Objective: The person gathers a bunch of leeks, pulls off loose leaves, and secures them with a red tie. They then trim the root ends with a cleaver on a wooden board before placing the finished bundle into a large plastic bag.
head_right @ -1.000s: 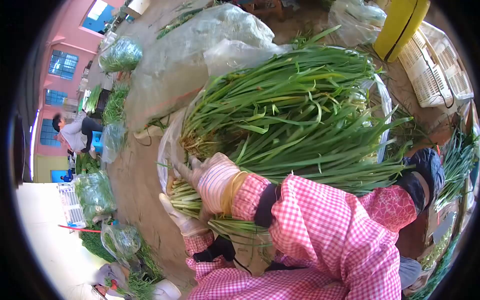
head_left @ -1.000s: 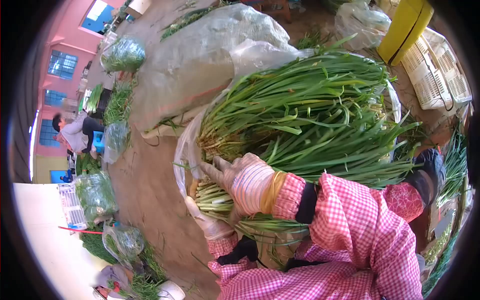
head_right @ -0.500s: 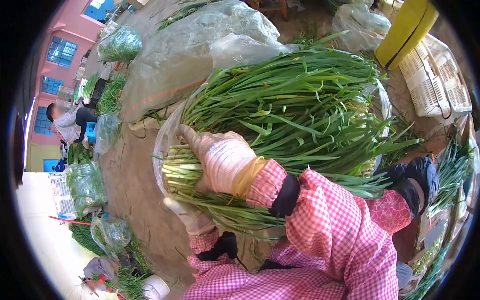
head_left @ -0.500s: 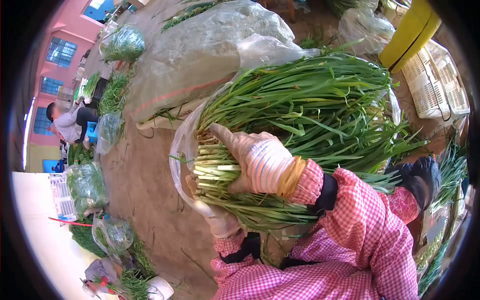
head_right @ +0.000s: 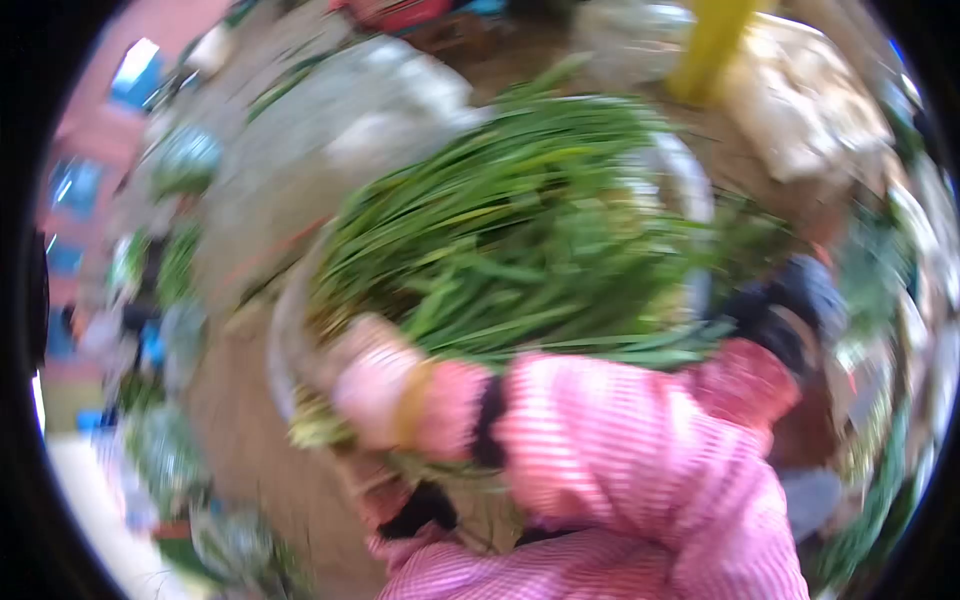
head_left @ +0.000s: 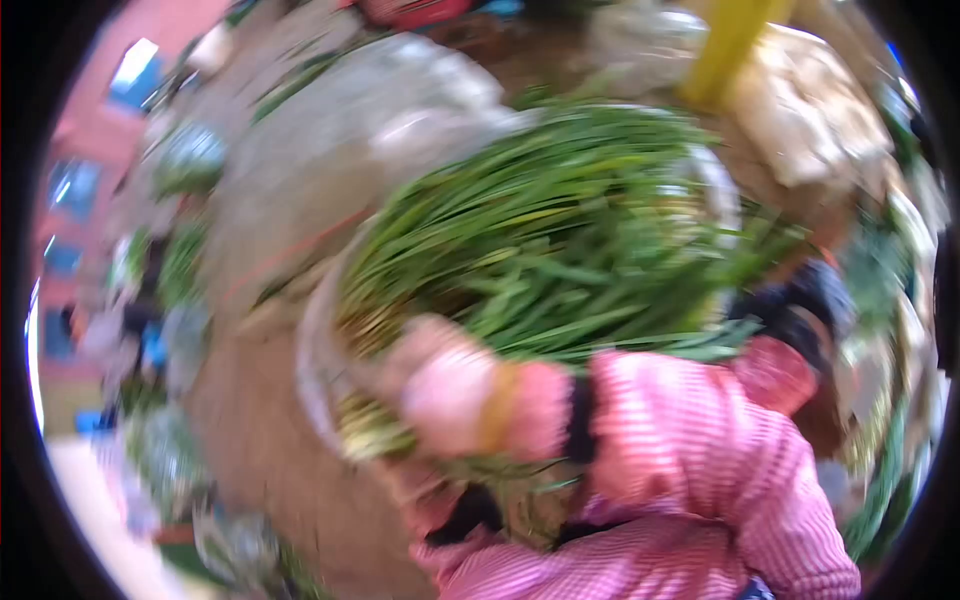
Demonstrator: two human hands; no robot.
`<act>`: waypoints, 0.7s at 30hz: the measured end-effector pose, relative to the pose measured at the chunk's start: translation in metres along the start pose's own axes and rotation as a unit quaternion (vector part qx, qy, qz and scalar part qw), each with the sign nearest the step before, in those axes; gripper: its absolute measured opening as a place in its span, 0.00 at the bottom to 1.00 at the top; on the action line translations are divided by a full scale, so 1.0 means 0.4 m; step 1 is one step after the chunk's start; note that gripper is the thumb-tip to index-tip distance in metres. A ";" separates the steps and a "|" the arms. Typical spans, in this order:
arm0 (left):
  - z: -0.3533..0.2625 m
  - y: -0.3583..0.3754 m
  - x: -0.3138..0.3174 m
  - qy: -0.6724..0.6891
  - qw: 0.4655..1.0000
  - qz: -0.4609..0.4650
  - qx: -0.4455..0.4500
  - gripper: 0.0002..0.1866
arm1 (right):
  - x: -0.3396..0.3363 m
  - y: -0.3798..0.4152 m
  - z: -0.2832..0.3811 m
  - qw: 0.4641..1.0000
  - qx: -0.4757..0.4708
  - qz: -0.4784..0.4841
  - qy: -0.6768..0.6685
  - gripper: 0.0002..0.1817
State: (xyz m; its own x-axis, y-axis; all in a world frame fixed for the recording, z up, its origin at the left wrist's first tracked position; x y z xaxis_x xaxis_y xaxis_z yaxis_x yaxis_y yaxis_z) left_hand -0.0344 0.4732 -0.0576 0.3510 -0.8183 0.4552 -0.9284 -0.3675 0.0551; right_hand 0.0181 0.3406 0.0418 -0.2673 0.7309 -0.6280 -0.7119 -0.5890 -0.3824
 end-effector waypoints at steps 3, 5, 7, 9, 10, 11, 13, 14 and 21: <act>0.038 -0.051 0.074 -0.096 0.995 0.020 -0.003 0.28 | 0.092 -0.008 -0.008 0.989 0.074 0.080 0.105 0.14; 0.103 -0.062 0.170 -0.120 0.991 0.048 -0.021 0.27 | 0.159 -0.035 -0.046 0.975 0.030 0.070 0.210 0.13; 0.142 -0.059 0.234 -0.127 0.989 0.070 -0.029 0.27 | 0.117 -0.008 -0.087 0.981 0.042 0.075 0.175 0.13; 0.157 -0.055 0.269 -0.131 0.988 0.080 -0.029 0.27 | 0.082 0.006 -0.103 0.985 0.049 0.071 0.151 0.14; 0.162 -0.052 0.276 -0.136 0.987 0.081 -0.028 0.27 | 0.069 0.015 -0.104 0.986 0.053 0.069 0.145 0.14; 0.154 -0.040 0.270 -0.132 0.987 0.083 -0.025 0.27 | 0.069 0.020 -0.082 0.986 0.053 0.067 0.145 0.14; 0.156 -0.038 0.282 -0.139 0.986 0.091 -0.021 0.26 | 0.050 0.027 -0.082 0.987 0.061 0.060 0.135 0.15; 0.157 -0.038 0.284 -0.143 0.985 0.090 -0.020 0.26 | 0.044 0.031 -0.080 0.988 0.063 0.057 0.129 0.15; 0.115 -0.054 0.256 -0.166 0.983 0.084 0.005 0.25 | 0.005 0.031 -0.066 0.993 0.082 0.044 0.079 0.16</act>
State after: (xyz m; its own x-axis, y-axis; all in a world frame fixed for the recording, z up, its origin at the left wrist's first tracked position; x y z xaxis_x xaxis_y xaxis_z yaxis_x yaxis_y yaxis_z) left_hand 0.0272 0.3771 -0.0533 0.2159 -0.9660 0.1425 -0.9757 -0.2190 -0.0061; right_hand 0.0259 0.3257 0.0181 -0.2380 0.6084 -0.7571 -0.7897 -0.5750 -0.2138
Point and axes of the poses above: each hand's wrist, its own y-axis away from the middle knuckle, its own x-axis out of the palm, z = x × y, the point moved 8 cm from there along -y, towards the middle knuckle, and after that the axes turned 1 degree about -y, right-handed, at the moved point
